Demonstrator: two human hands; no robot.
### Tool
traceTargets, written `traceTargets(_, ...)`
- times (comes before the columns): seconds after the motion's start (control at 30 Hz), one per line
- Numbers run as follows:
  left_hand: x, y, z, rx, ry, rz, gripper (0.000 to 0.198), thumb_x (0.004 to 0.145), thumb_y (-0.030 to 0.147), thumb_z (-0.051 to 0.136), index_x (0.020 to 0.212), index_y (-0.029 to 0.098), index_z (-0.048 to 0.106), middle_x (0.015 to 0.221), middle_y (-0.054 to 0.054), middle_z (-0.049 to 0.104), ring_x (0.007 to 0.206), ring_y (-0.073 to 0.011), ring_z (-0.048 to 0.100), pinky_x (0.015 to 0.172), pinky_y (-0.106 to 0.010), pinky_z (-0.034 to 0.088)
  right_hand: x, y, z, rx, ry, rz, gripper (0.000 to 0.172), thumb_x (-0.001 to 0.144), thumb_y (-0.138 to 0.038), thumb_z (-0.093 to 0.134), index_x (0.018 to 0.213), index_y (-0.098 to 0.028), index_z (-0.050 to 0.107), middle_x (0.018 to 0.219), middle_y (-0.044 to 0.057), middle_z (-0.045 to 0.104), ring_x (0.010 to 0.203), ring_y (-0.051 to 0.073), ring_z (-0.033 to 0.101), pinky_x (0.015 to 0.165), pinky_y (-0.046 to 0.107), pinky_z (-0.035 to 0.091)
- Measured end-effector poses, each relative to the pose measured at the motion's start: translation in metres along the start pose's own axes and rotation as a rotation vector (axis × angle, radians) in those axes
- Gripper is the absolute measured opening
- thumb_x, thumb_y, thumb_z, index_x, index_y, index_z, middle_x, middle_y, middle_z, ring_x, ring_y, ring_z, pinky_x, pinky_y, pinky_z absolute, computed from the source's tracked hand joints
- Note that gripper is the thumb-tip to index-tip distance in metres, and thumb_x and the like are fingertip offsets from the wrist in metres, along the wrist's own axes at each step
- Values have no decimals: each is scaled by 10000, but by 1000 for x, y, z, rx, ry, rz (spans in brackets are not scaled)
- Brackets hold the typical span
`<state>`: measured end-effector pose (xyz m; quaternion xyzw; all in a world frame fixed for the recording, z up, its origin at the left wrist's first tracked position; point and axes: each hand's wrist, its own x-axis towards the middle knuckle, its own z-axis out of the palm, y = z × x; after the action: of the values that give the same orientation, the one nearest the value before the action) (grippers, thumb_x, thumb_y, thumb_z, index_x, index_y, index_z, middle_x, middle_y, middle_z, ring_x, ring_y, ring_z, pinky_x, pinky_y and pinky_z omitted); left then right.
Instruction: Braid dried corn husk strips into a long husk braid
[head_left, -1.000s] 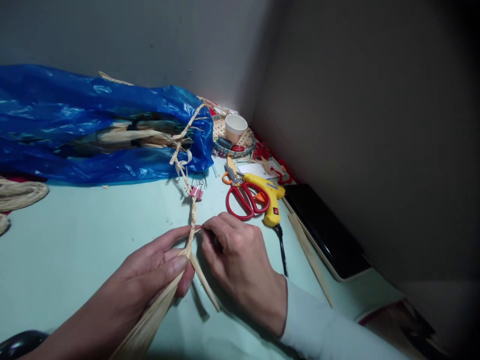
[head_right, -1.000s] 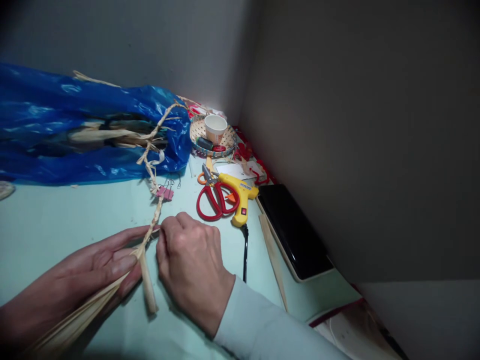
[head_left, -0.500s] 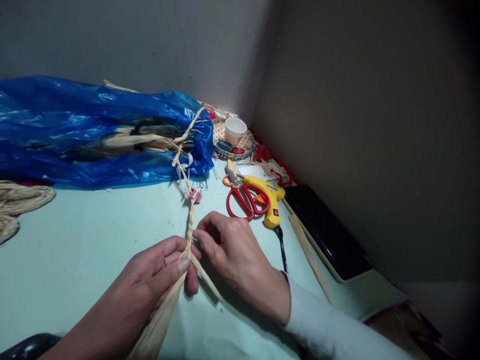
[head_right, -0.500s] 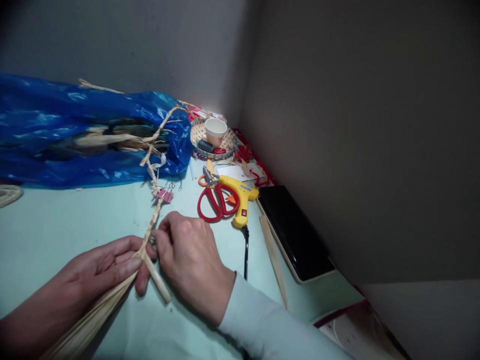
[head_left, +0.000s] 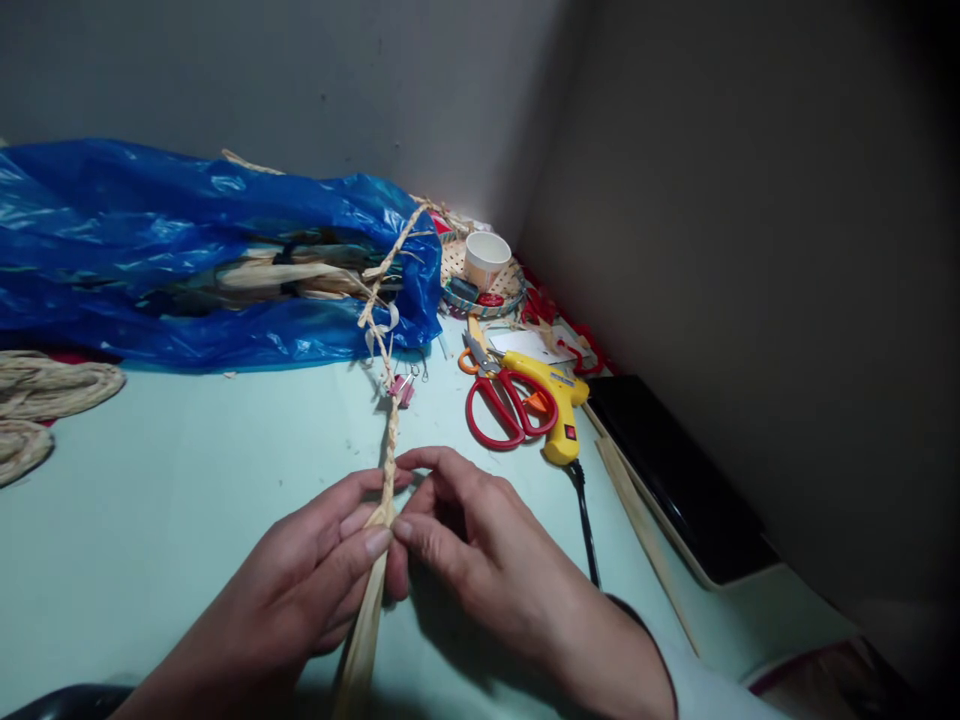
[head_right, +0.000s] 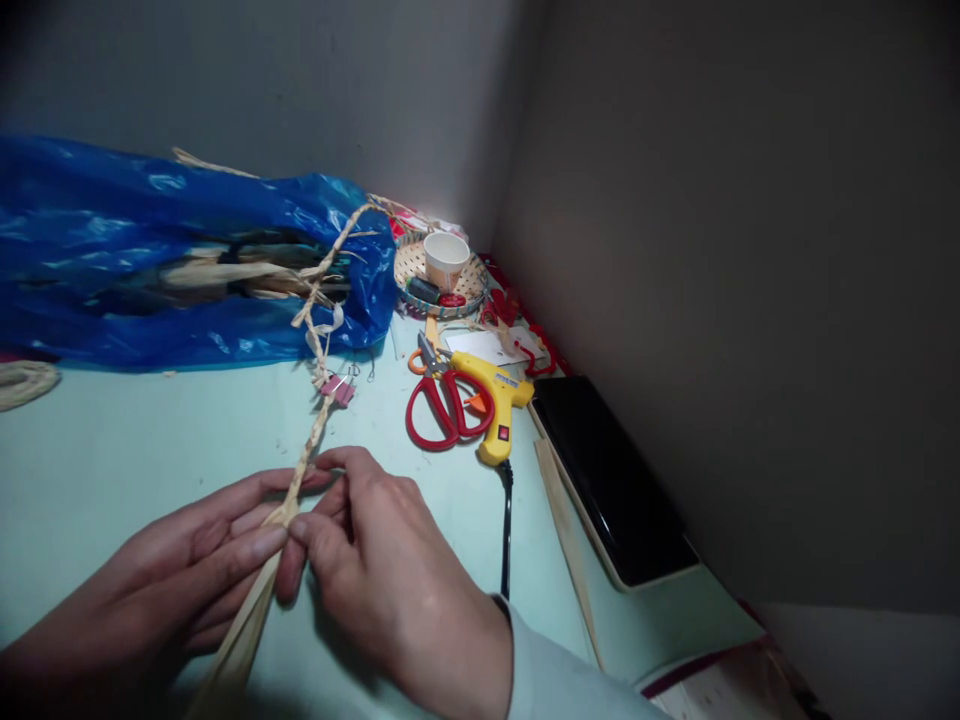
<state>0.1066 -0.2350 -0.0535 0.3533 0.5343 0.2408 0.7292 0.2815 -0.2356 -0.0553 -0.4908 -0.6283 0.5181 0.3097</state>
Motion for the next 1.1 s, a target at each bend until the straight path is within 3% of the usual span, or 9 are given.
traceTargets(0.13,2,-3,-4,29,29,3,895,631,609,853,1405,298,527,704,21,672,561,-109,504,489,-182,314,-2,0,0,-48,61,10,242,934,-188,570,1176,-183,579,789,-13,693,748,151,607,694,268,439)
traceTargets(0.23,4,-7,-5,3,19,50,863,682,565,840,1432,287,518,766,-4,695,618,-138,567,505,-191,388,-2,-5,0,-113,24,19,106,952,-176,521,966,-197,624,732,-36,668,674,120,575,658,250,416)
traceTargets(0.33,5,-10,-6,-38,-30,116,783,770,492,794,1462,291,487,809,-22,701,690,-178,633,527,-212,446,-2,-13,-2,-174,-21,-16,209,988,-189,476,822,-201,600,778,-25,659,729,120,578,710,253,419)
traceTargets(0.47,5,-9,-8,-48,-91,142,739,813,455,768,1472,301,472,754,-10,674,641,-161,621,499,-199,426,3,-17,-5,-138,-116,-50,249,1023,-180,431,811,-193,562,819,-3,647,814,139,589,794,265,432)
traceTargets(0.6,4,-6,-10,-20,-129,103,762,825,492,746,1491,286,439,688,3,652,500,-99,493,427,-171,297,6,-9,-5,-67,-122,-89,208,1016,-141,458,834,-195,542,781,-13,662,824,137,606,836,258,431)
traceTargets(0.7,3,-3,-8,1,-118,57,854,757,546,796,1486,288,433,698,7,666,484,-65,422,445,-154,243,5,-6,-5,-17,-125,-105,198,1023,-165,463,837,-199,520,744,-19,662,805,132,609,845,253,432)
traceTargets(0.8,0,-1,-3,13,-70,25,913,689,595,831,1466,288,460,686,19,665,507,-66,431,469,-147,266,3,-6,-4,-20,-108,-93,178,1024,-195,462,857,-197,524,739,-13,656,797,141,598,827,263,435)
traceTargets(0.97,-2,-3,-4,8,-61,64,782,715,552,823,1405,295,560,676,21,658,617,-170,613,536,-225,486,1,-5,-4,-71,-49,-56,170,1000,-262,505,846,-194,528,821,11,635,783,152,554,721,264,422)
traceTargets(1.1,2,-9,-17,131,-40,77,690,787,583,739,1404,322,575,1011,-62,764,1038,-323,695,771,-352,602,3,-5,-5,35,-80,-19,148,976,-260,538,845,-195,522,773,-13,576,710,125,507,645,232,390)
